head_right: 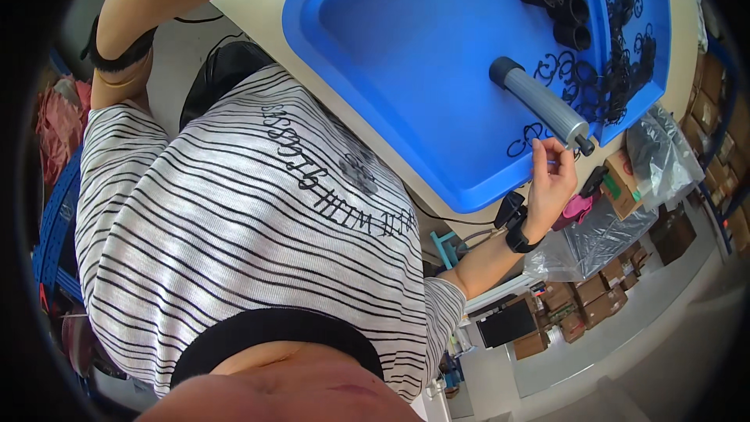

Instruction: Assembling small black rings onto a cylindrical part at a workbench.

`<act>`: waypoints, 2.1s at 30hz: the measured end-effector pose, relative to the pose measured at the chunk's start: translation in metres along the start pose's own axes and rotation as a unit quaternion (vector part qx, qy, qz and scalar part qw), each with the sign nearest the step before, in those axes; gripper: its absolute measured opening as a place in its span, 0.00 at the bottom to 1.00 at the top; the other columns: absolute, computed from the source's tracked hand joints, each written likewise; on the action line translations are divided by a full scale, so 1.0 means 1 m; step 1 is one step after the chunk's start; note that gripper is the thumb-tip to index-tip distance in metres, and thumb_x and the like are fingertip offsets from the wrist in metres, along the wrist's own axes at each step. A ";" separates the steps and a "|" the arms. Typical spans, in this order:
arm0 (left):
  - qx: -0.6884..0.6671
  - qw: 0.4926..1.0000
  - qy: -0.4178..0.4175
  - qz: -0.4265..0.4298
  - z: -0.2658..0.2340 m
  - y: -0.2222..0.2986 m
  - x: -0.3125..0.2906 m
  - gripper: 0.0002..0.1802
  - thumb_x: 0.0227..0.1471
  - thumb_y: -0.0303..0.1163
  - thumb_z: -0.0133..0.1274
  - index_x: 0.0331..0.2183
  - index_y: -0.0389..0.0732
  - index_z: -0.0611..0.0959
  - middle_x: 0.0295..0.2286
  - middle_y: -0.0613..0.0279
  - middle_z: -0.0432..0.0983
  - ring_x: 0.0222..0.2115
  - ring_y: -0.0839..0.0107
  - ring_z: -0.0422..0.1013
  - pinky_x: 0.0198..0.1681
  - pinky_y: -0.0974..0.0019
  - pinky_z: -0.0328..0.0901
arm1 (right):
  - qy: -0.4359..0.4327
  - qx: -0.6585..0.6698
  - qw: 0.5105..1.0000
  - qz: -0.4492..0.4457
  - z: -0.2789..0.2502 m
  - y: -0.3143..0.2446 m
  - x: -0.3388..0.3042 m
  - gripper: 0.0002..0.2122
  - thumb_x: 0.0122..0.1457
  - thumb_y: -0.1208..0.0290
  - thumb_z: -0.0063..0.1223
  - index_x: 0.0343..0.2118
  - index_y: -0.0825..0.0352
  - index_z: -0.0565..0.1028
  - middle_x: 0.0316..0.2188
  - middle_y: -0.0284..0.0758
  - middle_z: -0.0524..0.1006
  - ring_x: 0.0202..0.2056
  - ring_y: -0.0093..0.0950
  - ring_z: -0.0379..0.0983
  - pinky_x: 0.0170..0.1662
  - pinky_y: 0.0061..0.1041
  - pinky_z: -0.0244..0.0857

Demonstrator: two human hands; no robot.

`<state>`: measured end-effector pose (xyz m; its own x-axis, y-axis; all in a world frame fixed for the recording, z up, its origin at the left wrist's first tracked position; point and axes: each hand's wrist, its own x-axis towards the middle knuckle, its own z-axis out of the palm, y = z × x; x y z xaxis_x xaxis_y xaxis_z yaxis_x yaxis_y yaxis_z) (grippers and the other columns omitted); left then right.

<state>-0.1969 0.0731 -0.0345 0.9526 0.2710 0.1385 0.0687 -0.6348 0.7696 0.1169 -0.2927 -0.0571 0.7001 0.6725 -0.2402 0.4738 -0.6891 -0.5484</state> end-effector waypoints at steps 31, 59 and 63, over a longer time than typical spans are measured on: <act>-0.325 0.918 -0.228 0.013 0.095 0.083 0.103 0.15 0.62 0.41 0.60 0.38 0.37 0.86 0.26 0.66 0.83 0.23 0.83 0.70 0.28 0.77 0.65 | 0.241 -0.184 0.783 -0.543 -0.003 -0.096 -0.035 0.20 0.46 0.78 0.73 0.43 0.64 0.77 0.33 0.33 0.79 0.26 0.30 0.76 0.25 0.26 0.68; -0.072 0.936 -0.063 0.338 0.086 0.112 0.140 0.28 0.45 0.18 0.64 0.49 0.40 0.74 0.41 0.54 0.71 0.37 0.54 0.76 0.36 0.57 0.73 | 0.030 0.397 0.886 -0.238 -0.012 -0.078 0.008 0.06 0.66 0.71 0.60 0.38 0.69 0.80 0.25 0.27 0.77 0.23 0.10 0.65 0.25 0.12 0.55; -0.055 0.937 -0.051 0.342 0.089 0.104 0.142 0.27 0.44 0.19 0.65 0.48 0.40 0.75 0.40 0.55 0.73 0.36 0.53 0.76 0.36 0.56 0.73 | 0.024 0.384 0.895 -0.226 -0.005 -0.078 0.010 0.07 0.66 0.69 0.60 0.38 0.68 0.80 0.24 0.26 0.77 0.22 0.10 0.64 0.24 0.11 0.54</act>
<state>-0.0281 -0.0187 0.0097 0.7870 -0.2463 0.5656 -0.5929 -0.5550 0.5834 0.0902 -0.2339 -0.0127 0.5609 0.8101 0.1706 0.2201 0.0527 -0.9741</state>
